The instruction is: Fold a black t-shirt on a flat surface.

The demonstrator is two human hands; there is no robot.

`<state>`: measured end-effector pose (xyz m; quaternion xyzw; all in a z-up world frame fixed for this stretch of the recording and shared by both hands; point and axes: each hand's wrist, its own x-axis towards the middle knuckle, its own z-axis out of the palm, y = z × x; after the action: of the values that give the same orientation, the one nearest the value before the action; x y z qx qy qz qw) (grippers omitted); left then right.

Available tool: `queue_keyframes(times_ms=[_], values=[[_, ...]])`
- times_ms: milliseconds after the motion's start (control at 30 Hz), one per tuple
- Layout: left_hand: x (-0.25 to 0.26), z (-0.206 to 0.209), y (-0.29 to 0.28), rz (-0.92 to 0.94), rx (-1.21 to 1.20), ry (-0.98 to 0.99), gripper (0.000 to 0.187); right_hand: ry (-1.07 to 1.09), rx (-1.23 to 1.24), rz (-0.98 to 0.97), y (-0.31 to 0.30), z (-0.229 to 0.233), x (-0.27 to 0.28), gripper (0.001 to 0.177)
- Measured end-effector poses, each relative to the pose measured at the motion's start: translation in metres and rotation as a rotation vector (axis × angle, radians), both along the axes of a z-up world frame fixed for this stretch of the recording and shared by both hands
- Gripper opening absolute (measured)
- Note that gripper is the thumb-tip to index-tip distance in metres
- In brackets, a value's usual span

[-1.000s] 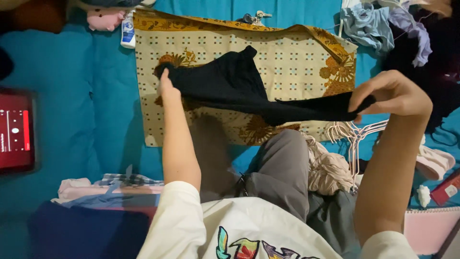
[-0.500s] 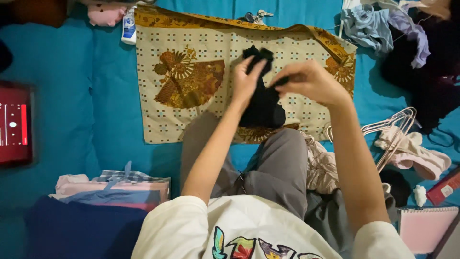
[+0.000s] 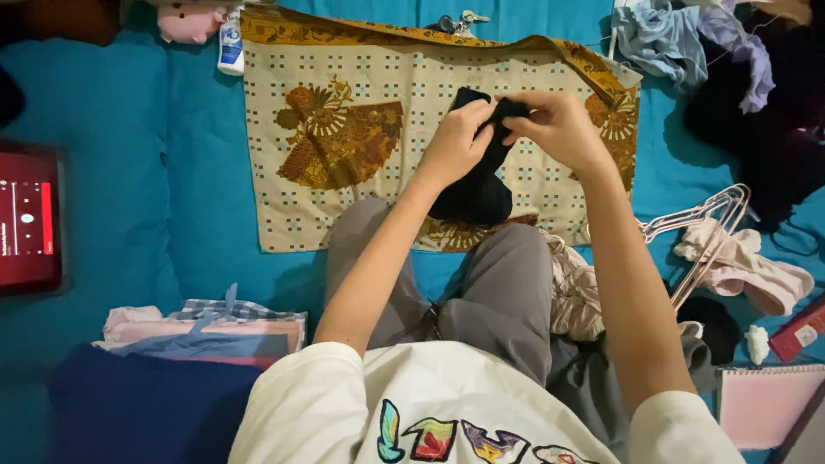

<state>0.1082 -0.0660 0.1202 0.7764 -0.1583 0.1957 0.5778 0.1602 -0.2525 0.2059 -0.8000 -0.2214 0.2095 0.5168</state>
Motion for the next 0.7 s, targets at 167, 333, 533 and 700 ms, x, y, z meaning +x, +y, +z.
queue_keyframes(times_ms=[167, 333, 533, 700], values=[[0.004, -0.017, 0.006, 0.084, 0.109, 0.073, 0.022, -0.008, 0.033, 0.035, 0.009, -0.021, 0.004, 0.026], [-0.010, 0.015, 0.014, 0.344, 0.126, 0.269, 0.012, -0.275, -0.033, -0.027, 0.026, -0.020, -0.004, 0.026], [-0.023, -0.084, 0.039, 0.478, 0.206, 0.580, 0.017, -0.386, 0.219, 0.011, 0.023, -0.009, 0.003, 0.026], [-0.043, -0.154, 0.058, 0.602, 0.138, 0.341, 0.010, -0.404, 0.159, -0.041, 0.017, 0.020, -0.012, 0.021]])
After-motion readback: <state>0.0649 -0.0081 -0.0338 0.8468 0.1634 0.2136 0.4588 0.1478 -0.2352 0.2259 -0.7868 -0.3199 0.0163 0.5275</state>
